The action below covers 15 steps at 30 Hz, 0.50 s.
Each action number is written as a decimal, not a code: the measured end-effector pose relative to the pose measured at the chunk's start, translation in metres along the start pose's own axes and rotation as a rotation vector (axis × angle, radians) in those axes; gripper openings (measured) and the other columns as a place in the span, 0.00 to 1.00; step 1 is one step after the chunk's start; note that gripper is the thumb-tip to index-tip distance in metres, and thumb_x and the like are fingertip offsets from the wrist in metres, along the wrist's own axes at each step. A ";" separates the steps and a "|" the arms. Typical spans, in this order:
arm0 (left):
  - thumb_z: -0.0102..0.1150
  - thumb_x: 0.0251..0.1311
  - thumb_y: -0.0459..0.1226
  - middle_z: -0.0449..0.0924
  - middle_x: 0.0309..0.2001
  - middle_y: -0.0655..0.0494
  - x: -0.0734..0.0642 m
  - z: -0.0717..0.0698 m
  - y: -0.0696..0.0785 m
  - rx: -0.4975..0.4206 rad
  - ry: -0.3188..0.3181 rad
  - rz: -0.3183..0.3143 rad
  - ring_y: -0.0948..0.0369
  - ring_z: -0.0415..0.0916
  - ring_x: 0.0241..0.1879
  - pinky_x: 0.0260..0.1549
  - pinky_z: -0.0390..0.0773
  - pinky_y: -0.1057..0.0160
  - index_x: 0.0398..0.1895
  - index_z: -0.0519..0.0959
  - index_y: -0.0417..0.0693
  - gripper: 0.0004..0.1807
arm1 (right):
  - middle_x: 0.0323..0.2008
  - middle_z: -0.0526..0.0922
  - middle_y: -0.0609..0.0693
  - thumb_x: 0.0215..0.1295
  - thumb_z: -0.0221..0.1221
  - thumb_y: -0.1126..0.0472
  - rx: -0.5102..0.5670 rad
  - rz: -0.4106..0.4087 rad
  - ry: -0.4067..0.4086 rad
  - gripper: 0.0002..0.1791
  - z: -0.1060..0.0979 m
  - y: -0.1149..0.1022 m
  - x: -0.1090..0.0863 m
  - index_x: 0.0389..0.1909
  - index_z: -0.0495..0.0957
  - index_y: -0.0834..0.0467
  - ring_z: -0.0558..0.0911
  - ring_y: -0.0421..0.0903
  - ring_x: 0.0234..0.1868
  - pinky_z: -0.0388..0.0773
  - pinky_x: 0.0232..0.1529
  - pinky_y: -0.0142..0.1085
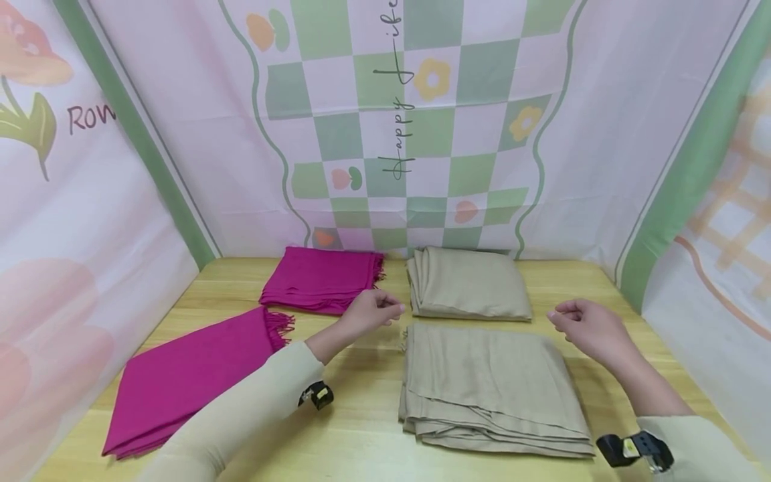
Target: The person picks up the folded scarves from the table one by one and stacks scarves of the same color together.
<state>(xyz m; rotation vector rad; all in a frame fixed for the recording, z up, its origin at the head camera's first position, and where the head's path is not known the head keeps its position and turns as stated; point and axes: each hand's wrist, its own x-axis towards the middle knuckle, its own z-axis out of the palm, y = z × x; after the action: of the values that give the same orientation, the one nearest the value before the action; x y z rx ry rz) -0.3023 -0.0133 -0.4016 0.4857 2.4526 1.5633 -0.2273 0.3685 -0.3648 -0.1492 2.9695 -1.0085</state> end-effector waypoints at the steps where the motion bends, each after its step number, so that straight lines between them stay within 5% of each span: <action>1: 0.61 0.65 0.45 0.82 0.38 0.56 0.004 0.001 0.001 -0.010 0.013 -0.004 0.51 0.81 0.42 0.38 0.81 0.56 0.45 0.83 0.44 0.15 | 0.46 0.77 0.76 0.76 0.48 0.51 -0.002 0.002 0.000 0.33 0.000 -0.001 0.003 0.57 0.63 0.82 0.82 0.65 0.41 0.82 0.37 0.48; 7: 0.62 0.64 0.45 0.82 0.43 0.51 0.027 0.007 0.007 0.017 0.108 -0.022 0.57 0.79 0.42 0.41 0.79 0.62 0.49 0.81 0.39 0.19 | 0.48 0.76 0.77 0.76 0.47 0.48 -0.024 0.006 -0.010 0.34 0.002 -0.010 0.019 0.58 0.63 0.81 0.82 0.64 0.40 0.81 0.39 0.51; 15: 0.61 0.64 0.48 0.80 0.51 0.47 0.053 0.016 0.012 0.026 0.167 -0.105 0.54 0.76 0.50 0.49 0.77 0.59 0.55 0.78 0.38 0.25 | 0.45 0.77 0.75 0.75 0.48 0.50 -0.025 0.039 -0.025 0.34 0.004 -0.014 0.043 0.56 0.64 0.82 0.81 0.65 0.42 0.80 0.42 0.51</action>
<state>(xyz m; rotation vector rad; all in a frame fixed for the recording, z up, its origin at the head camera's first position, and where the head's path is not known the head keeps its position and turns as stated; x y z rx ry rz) -0.3439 0.0248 -0.3964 0.2343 2.5762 1.5901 -0.2689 0.3512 -0.3581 -0.1023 2.9516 -0.9579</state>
